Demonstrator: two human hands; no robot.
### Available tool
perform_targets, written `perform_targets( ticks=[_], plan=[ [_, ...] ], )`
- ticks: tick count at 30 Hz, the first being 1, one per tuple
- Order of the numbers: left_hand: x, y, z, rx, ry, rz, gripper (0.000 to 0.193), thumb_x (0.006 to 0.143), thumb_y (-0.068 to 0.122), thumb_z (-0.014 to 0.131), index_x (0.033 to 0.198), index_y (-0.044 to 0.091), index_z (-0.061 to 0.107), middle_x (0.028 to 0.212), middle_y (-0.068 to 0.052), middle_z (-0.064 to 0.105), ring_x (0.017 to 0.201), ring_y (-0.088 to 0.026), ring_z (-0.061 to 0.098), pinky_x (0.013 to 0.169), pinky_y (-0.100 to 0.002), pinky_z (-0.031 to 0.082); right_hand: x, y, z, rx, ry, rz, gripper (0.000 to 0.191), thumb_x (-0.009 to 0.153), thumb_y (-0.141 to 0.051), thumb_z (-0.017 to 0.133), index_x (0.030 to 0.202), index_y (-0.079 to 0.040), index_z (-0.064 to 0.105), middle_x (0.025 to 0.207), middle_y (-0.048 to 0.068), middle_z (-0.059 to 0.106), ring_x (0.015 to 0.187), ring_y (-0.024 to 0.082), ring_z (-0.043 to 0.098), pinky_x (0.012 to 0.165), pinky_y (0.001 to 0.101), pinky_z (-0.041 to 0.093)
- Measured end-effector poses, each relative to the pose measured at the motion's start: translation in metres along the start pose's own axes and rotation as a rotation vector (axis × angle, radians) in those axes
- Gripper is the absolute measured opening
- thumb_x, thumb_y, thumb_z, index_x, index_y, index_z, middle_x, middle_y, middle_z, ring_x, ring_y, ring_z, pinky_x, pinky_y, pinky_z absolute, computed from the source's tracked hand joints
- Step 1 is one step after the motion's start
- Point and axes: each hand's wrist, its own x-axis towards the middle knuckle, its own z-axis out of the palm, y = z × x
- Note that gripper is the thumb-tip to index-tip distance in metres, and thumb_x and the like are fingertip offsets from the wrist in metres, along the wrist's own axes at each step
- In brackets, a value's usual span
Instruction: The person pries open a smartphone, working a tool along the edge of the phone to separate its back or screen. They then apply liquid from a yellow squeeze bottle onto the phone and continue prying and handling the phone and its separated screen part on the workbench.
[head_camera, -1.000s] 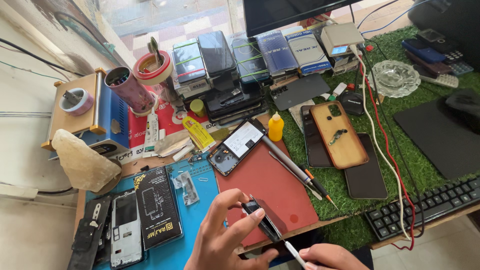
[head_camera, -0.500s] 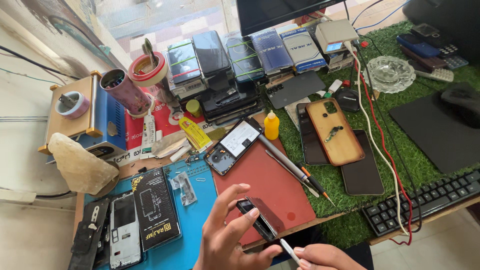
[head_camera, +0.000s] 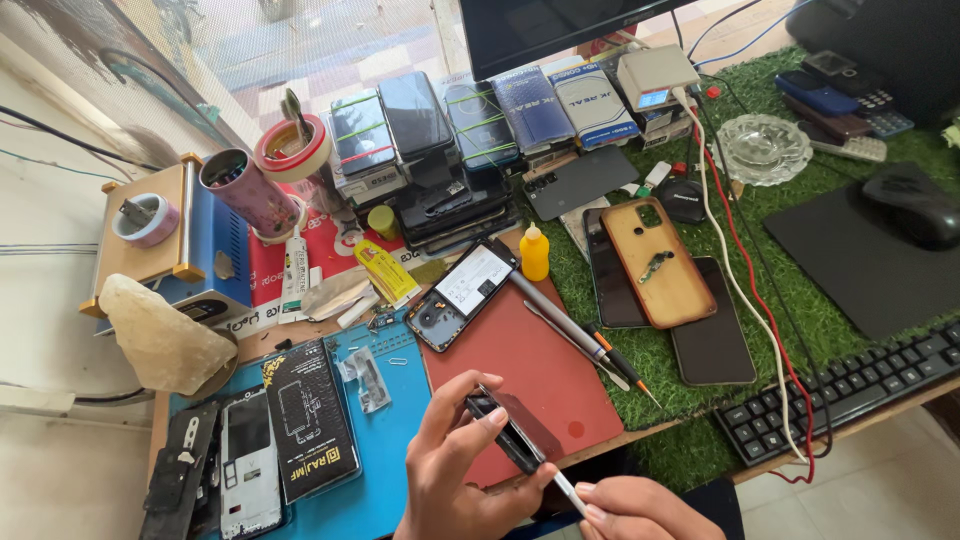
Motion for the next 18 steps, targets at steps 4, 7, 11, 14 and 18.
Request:
perform_targets(
  ticks=[4,7,11,14,18],
  plan=[
    [0.003,0.002,0.002,-0.017,0.025,0.033,0.067,0.071,0.016,0.097,0.124,0.010,0.058,0.132,-0.025,0.060,0.104,-0.026,0.075,0.082,-0.035,0.065,0.023,-0.019,-0.002,-0.073,0.008,0.048,0.017,0.078,-0.003,0.084,0.088,-0.005,0.070,0.093,0.009,0.077,0.087,0.018,0.079,0.079,0.0275,0.065],
    [0.004,0.001,0.002,0.013,0.053,0.053,0.067,0.071,0.017,0.097,0.125,0.010,0.058,0.132,-0.024,0.060,0.106,-0.027,0.075,0.083,-0.035,0.065,0.041,-0.030,-0.005,-0.120,-0.021,0.096,0.013,0.076,-0.003,0.083,0.081,-0.005,0.071,0.088,0.009,0.078,0.084,0.019,0.078,0.076,0.0275,0.065],
    [0.004,-0.008,0.004,0.029,0.116,0.037,0.064,0.072,0.020,0.096,0.122,0.009,0.058,0.130,-0.023,0.063,0.107,-0.028,0.075,0.079,-0.032,0.066,0.064,-0.039,-0.007,-0.093,-0.063,0.128,0.015,0.074,-0.006,0.083,0.086,-0.005,0.074,0.090,0.009,0.078,0.085,0.019,0.078,0.078,0.0292,0.065],
    [0.002,-0.021,0.003,-0.033,0.194,-0.032,0.057,0.076,0.017,0.092,0.120,0.006,0.058,0.131,-0.023,0.063,0.108,-0.027,0.074,0.081,-0.032,0.066,0.080,-0.041,-0.003,-0.023,-0.060,0.061,0.029,0.079,-0.014,0.087,0.101,-0.003,0.071,0.104,0.012,0.078,0.097,0.022,0.077,0.085,0.0322,0.065],
    [-0.007,-0.038,0.004,-0.357,0.305,-0.208,0.044,0.086,0.005,0.082,0.120,0.001,0.055,0.136,-0.025,0.057,0.116,-0.027,0.071,0.090,-0.037,0.066,0.097,-0.035,-0.003,0.093,-0.159,0.050,0.057,0.074,-0.027,0.091,0.116,0.002,0.067,0.116,0.018,0.075,0.109,0.027,0.076,0.087,0.0360,0.061]
  ],
)
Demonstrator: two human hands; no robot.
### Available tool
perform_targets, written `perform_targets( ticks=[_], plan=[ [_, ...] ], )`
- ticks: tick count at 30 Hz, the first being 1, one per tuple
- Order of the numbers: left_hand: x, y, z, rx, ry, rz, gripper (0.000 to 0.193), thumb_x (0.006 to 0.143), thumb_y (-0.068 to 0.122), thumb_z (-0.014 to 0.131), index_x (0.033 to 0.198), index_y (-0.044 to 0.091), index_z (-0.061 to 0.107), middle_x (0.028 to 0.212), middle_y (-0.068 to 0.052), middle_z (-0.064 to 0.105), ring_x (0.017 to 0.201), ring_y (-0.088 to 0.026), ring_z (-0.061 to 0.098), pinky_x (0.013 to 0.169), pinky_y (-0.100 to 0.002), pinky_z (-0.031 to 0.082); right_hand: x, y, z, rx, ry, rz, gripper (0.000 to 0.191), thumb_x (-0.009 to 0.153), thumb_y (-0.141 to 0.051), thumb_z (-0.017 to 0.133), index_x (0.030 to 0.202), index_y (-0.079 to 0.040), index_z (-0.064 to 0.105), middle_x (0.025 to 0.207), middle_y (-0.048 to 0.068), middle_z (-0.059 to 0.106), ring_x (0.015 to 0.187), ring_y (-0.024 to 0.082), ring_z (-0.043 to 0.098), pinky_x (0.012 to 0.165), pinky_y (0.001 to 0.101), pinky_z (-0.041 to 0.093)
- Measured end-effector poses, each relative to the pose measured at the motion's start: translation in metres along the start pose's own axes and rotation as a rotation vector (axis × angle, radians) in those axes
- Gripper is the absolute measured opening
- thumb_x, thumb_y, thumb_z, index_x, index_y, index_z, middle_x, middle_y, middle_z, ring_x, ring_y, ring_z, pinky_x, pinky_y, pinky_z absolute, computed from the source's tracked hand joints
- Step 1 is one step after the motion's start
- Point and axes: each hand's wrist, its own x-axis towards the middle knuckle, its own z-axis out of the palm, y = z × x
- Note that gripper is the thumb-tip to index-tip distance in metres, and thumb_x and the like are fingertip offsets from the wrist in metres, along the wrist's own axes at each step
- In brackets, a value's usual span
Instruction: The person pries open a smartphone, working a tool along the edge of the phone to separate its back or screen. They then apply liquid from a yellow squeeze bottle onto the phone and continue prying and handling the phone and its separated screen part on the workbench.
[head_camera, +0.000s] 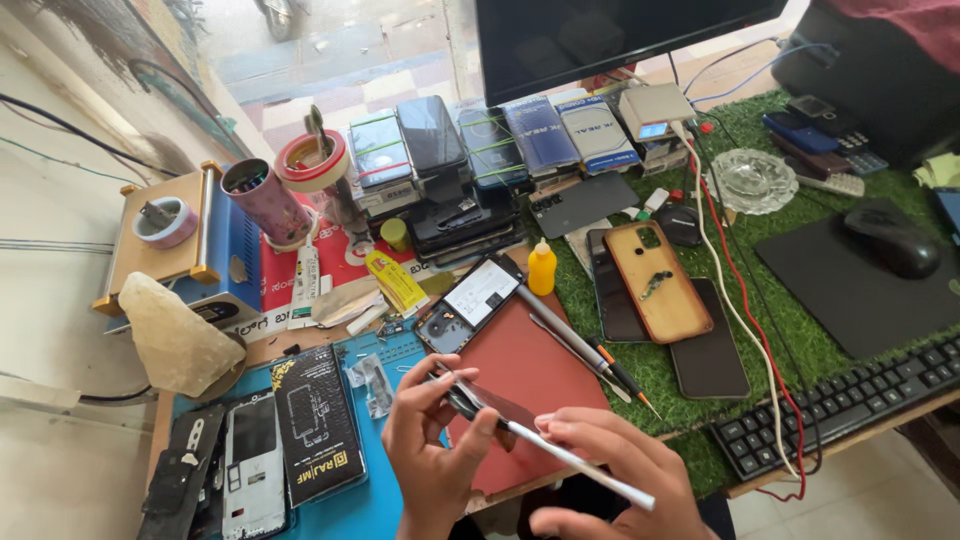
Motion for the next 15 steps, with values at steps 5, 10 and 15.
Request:
perform_targets(
  ticks=[5,10,15],
  plan=[
    [-0.003,-0.017,-0.003,-0.219,0.129,-0.170,0.038,0.089,-0.002,0.073,0.120,0.002,0.052,0.137,-0.023,0.054,0.113,-0.027,0.070,0.077,-0.035,0.066,0.010,0.024,-0.002,0.098,-0.026,0.017,0.033,0.089,-0.016,0.077,0.116,0.001,0.071,0.115,0.016,0.078,0.110,0.027,0.077,0.094,0.0369,0.060],
    [-0.002,-0.022,0.001,-0.246,0.158,-0.218,0.036,0.091,-0.003,0.071,0.122,0.002,0.053,0.136,-0.022,0.055,0.110,-0.027,0.070,0.083,-0.034,0.061,0.003,0.042,0.001,0.164,-0.041,0.159,0.019,0.091,-0.006,0.072,0.108,0.001,0.075,0.107,0.016,0.080,0.102,0.027,0.078,0.090,0.0371,0.061],
    [0.000,-0.024,0.004,-0.284,0.143,-0.232,0.036,0.091,-0.004,0.070,0.123,0.001,0.054,0.132,-0.022,0.056,0.108,-0.029,0.072,0.086,-0.036,0.062,-0.001,0.051,0.001,0.276,0.003,0.249,0.018,0.090,-0.002,0.070,0.106,0.003,0.075,0.105,0.020,0.079,0.102,0.029,0.078,0.090,0.0391,0.060]
  ],
)
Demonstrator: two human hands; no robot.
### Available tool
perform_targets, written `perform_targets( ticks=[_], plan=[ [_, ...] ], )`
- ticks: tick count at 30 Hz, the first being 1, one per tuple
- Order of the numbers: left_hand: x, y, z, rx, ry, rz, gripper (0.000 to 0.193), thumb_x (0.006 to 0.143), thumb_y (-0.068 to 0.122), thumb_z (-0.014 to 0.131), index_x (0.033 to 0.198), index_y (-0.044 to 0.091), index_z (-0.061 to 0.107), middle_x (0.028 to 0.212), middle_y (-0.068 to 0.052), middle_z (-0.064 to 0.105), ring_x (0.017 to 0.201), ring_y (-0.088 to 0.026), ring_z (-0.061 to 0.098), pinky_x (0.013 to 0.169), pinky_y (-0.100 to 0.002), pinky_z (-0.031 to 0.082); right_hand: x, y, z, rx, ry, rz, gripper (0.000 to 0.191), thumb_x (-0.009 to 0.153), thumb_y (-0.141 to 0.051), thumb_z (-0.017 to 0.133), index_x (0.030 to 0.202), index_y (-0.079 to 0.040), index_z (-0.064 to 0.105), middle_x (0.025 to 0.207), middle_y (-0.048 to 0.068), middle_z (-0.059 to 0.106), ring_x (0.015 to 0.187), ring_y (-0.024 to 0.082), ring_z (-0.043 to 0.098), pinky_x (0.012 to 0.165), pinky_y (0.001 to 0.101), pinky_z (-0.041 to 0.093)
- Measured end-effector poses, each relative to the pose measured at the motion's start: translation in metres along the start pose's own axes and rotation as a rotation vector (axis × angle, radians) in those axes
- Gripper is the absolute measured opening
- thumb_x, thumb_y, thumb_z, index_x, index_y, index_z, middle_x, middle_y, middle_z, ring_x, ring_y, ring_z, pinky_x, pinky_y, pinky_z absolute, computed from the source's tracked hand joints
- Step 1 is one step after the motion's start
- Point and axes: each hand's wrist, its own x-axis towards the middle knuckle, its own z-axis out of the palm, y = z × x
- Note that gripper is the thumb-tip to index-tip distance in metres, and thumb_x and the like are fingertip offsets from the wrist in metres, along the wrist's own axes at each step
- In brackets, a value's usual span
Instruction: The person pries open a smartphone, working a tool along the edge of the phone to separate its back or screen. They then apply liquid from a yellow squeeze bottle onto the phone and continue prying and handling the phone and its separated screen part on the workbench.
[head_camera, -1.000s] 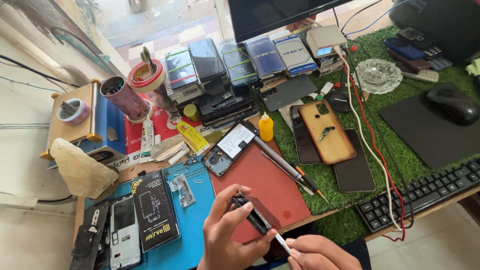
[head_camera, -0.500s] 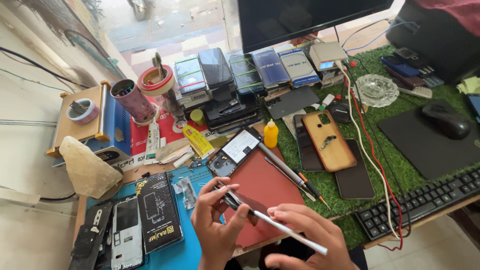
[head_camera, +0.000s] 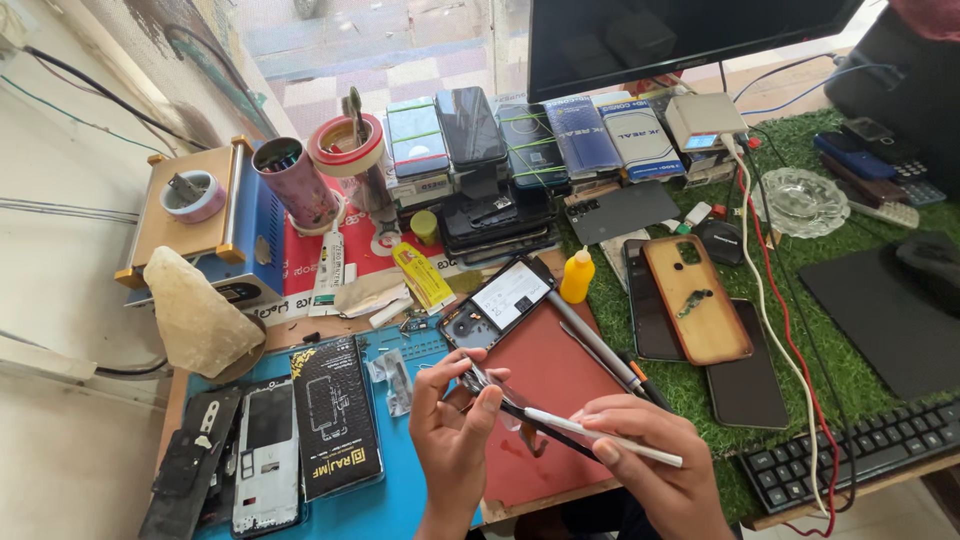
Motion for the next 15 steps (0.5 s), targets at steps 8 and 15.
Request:
perform_targets(
  ticks=[8,15],
  plan=[
    [-0.004,-0.002,0.008,0.029,-0.025,-0.009,0.038,0.087,-0.003,0.076,0.118,0.001,0.054,0.135,-0.022,0.056,0.110,-0.024,0.070,0.081,-0.034,0.066,0.003,-0.034,0.002,-0.302,-0.008,-0.177,0.018,0.087,-0.011,0.076,0.101,0.000,0.072,0.097,0.014,0.079,0.092,0.025,0.076,0.081,0.0352,0.062],
    [-0.009,0.013,0.023,0.293,-0.100,0.082,0.046,0.079,0.003,0.087,0.116,0.001,0.060,0.132,-0.020,0.062,0.110,-0.020,0.072,0.082,-0.030,0.062,0.032,-0.074,0.005,-0.493,-0.083,-0.346,0.021,0.085,-0.014,0.082,0.094,-0.004,0.067,0.087,0.008,0.072,0.080,0.022,0.076,0.070,0.0321,0.060]
  ],
)
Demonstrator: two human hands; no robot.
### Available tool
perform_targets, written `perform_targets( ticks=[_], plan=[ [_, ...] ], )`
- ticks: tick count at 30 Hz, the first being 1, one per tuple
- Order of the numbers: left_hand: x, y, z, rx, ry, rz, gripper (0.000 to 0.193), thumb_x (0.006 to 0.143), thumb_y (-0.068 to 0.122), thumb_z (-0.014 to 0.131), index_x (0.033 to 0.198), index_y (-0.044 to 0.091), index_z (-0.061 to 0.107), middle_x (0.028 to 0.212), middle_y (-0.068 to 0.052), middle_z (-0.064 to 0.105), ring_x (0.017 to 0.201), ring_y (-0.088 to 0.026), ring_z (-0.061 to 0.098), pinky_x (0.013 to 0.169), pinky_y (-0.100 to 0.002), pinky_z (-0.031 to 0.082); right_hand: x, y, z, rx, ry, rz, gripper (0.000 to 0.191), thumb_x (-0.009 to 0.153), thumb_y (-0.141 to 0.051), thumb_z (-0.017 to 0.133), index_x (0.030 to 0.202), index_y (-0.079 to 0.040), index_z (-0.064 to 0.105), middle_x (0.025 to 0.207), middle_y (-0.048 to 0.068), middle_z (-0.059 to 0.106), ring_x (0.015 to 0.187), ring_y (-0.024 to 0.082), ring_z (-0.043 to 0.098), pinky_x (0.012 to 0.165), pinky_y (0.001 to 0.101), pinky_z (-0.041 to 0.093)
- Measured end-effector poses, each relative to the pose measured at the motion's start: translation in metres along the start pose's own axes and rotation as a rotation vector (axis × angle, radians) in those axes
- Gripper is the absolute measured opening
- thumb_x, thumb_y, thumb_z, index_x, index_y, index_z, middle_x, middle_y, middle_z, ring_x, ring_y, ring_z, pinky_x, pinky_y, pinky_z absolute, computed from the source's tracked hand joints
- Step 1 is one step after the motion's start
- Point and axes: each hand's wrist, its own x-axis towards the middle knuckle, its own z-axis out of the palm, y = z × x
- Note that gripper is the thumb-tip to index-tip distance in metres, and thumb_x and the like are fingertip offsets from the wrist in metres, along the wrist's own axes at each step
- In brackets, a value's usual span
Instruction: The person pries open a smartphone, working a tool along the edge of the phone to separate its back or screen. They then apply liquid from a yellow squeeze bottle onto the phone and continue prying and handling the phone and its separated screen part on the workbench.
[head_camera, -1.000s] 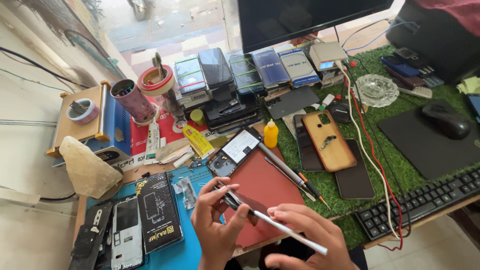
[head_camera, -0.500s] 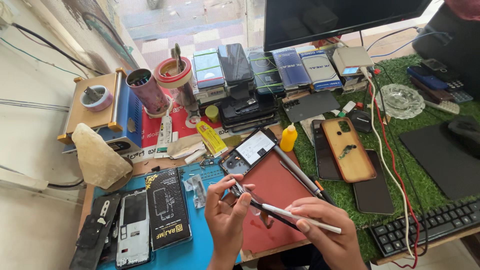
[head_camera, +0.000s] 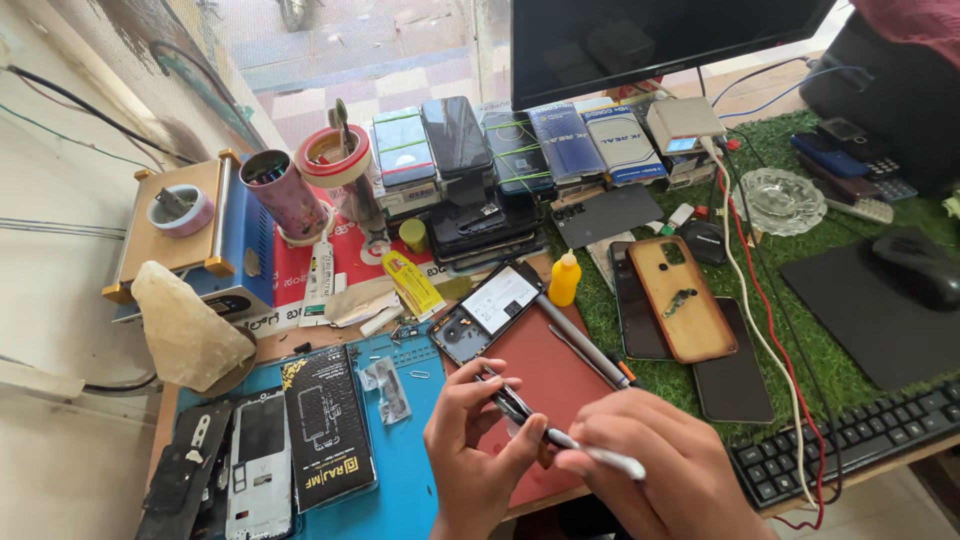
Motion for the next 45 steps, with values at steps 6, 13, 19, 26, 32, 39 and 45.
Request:
perform_targets(
  ticks=[6,13,19,26,32,39,45],
  plan=[
    [0.003,0.012,0.004,0.026,-0.048,0.012,0.046,0.080,0.004,0.087,0.119,0.001,0.062,0.136,-0.020,0.060,0.111,-0.021,0.071,0.085,-0.032,0.065,0.015,-0.001,0.005,0.050,-0.042,-0.010,0.014,0.088,-0.010,0.078,0.096,-0.004,0.068,0.090,0.007,0.074,0.083,0.022,0.075,0.069,0.0323,0.061],
    [0.005,0.024,0.000,0.013,-0.106,0.016,0.052,0.079,0.004,0.084,0.123,0.004,0.058,0.139,-0.020,0.059,0.117,-0.022,0.071,0.085,-0.032,0.064,0.010,0.001,0.009,0.115,-0.058,0.056,0.014,0.088,-0.008,0.076,0.097,-0.002,0.067,0.095,0.009,0.074,0.083,0.019,0.078,0.068,0.0292,0.062],
    [0.002,0.028,0.001,0.140,-0.100,0.037,0.066,0.066,0.016,0.090,0.122,0.008,0.057,0.138,-0.020,0.060,0.115,-0.024,0.072,0.082,-0.032,0.062,0.015,-0.003,0.008,0.098,-0.073,0.062,0.021,0.084,-0.012,0.082,0.097,-0.003,0.068,0.091,0.006,0.075,0.080,0.018,0.077,0.066,0.0287,0.060],
    [-0.001,0.016,0.006,0.048,-0.084,0.096,0.066,0.072,0.024,0.097,0.122,0.008,0.057,0.138,-0.021,0.060,0.118,-0.027,0.073,0.086,-0.037,0.069,0.017,0.008,-0.002,0.165,-0.116,-0.144,0.038,0.079,-0.027,0.080,0.099,0.001,0.065,0.095,0.009,0.069,0.085,0.021,0.069,0.072,0.0309,0.055],
    [-0.001,0.013,0.002,0.086,-0.041,0.097,0.061,0.073,0.019,0.096,0.119,0.006,0.057,0.137,-0.021,0.060,0.117,-0.025,0.072,0.082,-0.031,0.068,0.035,0.084,0.015,-0.042,0.335,0.593,0.048,0.086,-0.038,0.077,0.115,-0.001,0.071,0.092,0.010,0.066,0.076,0.019,0.059,0.067,0.0322,0.048],
    [0.008,0.006,-0.013,-0.053,-0.049,0.165,0.062,0.077,0.014,0.094,0.123,0.007,0.054,0.139,-0.023,0.055,0.121,-0.027,0.069,0.083,-0.032,0.068,0.049,0.178,0.041,-0.438,0.126,0.338,0.076,0.073,-0.047,0.088,0.123,0.005,0.063,0.106,0.017,0.062,0.101,0.034,0.060,0.090,0.0450,0.046],
    [0.007,-0.004,-0.019,-0.317,-0.058,0.176,0.066,0.084,0.026,0.093,0.131,0.009,0.050,0.143,-0.027,0.051,0.124,-0.036,0.068,0.090,-0.038,0.063,0.060,0.176,0.050,-0.329,0.007,0.369,0.042,0.082,-0.036,0.084,0.104,-0.003,0.073,0.105,0.012,0.069,0.101,0.030,0.066,0.092,0.0400,0.050]
  ],
)
